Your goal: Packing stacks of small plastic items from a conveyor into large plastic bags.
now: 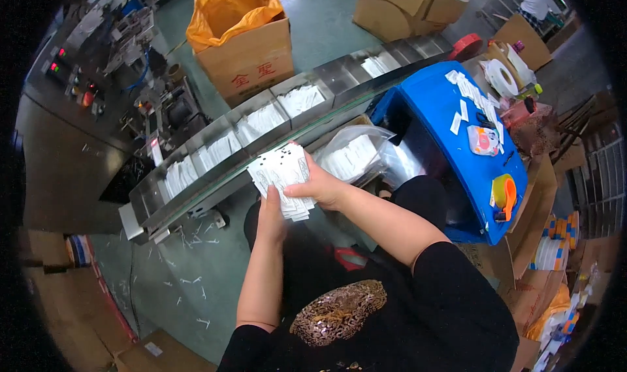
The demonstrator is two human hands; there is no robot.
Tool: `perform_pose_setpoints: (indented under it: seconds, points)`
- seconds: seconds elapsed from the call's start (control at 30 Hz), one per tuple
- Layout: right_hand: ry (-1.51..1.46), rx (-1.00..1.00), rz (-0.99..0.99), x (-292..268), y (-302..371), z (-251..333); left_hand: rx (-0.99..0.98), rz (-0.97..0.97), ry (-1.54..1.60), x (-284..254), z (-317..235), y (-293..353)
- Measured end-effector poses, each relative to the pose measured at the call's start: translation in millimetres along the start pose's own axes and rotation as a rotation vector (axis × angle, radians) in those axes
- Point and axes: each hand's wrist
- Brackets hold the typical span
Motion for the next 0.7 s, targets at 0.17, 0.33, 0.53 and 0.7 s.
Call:
perform_pose_setpoints:
  seconds: [0.17, 0.33, 0.53, 0.7]
  points:
    - [0.247, -0.097, 0.098, 19, 19, -21, -0.01, 0.124, -0.312, -19, -46, 48]
    - [0.608, -0.287, 0.102, 50, 40, -50, 0.252, -0.081, -0.144, -3, -45, 87]
    - [0.789, -0.246, 0.177, 38, 57, -78, 0.204, -0.1, -0.092, -15, -43, 117]
    - [0.933, -0.692, 0.299, 39, 64, -90, 0.281, -0.205, 0.035, -14, -32, 122]
Point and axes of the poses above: each hand's wrist, its own y-axis away from the middle knuckle, its own x-axis out of the palm, z = x × y, and after that the axes turned 3 degrees about x, right-handed
